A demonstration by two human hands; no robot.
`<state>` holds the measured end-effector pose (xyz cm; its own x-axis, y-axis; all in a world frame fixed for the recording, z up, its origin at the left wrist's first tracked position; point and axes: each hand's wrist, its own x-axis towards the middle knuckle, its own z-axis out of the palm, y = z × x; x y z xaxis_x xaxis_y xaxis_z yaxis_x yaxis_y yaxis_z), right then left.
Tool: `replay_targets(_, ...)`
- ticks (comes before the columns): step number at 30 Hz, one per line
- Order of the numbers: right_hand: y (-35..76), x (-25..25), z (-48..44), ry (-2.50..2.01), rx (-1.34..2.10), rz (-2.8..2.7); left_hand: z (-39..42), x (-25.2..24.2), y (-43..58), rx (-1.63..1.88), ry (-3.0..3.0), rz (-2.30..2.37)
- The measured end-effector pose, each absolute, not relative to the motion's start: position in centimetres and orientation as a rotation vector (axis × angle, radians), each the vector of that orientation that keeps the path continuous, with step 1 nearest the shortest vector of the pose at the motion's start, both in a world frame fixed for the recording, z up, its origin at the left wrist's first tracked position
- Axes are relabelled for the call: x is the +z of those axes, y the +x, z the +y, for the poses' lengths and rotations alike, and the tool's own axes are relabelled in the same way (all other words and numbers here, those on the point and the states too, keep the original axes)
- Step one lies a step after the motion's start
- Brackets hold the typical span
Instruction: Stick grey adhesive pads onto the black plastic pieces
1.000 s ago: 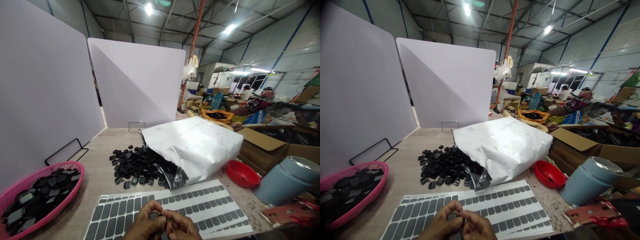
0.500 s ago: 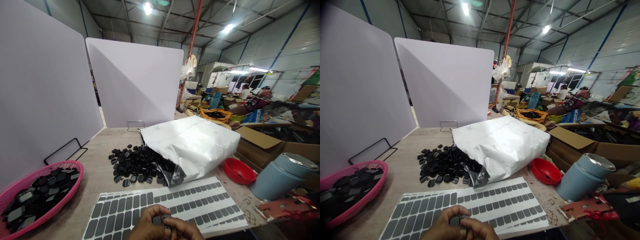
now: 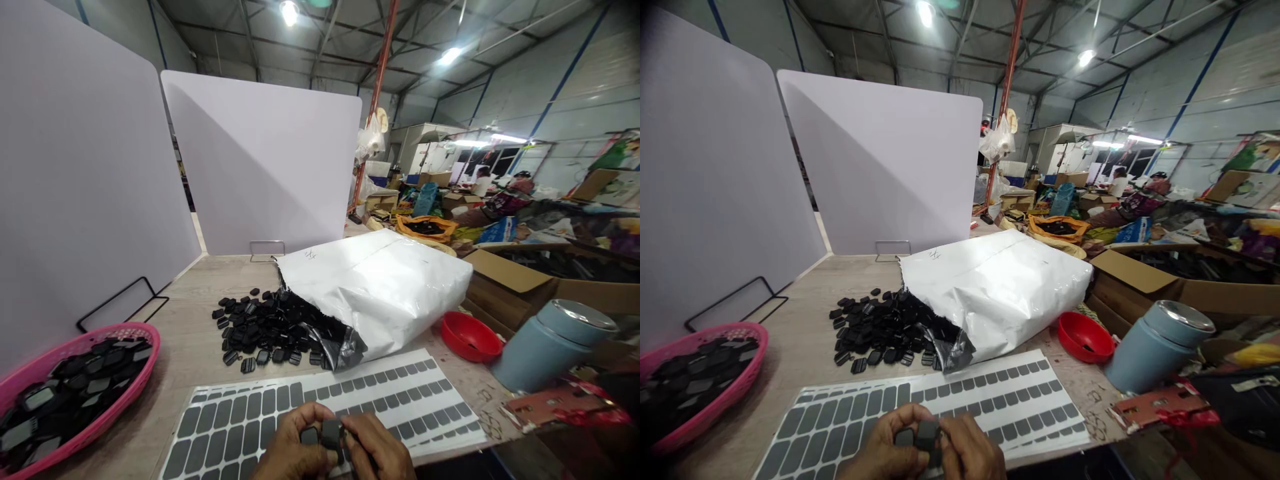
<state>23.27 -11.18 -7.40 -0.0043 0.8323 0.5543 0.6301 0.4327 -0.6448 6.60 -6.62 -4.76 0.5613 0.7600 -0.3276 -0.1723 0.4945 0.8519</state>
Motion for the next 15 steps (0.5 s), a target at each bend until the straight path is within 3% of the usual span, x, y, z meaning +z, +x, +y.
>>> replay_targets(15,23.0,-9.2,-10.8,-1.305,0.05,-1.783,-6.7,-6.0,6.8,0.726,0.805,0.79)
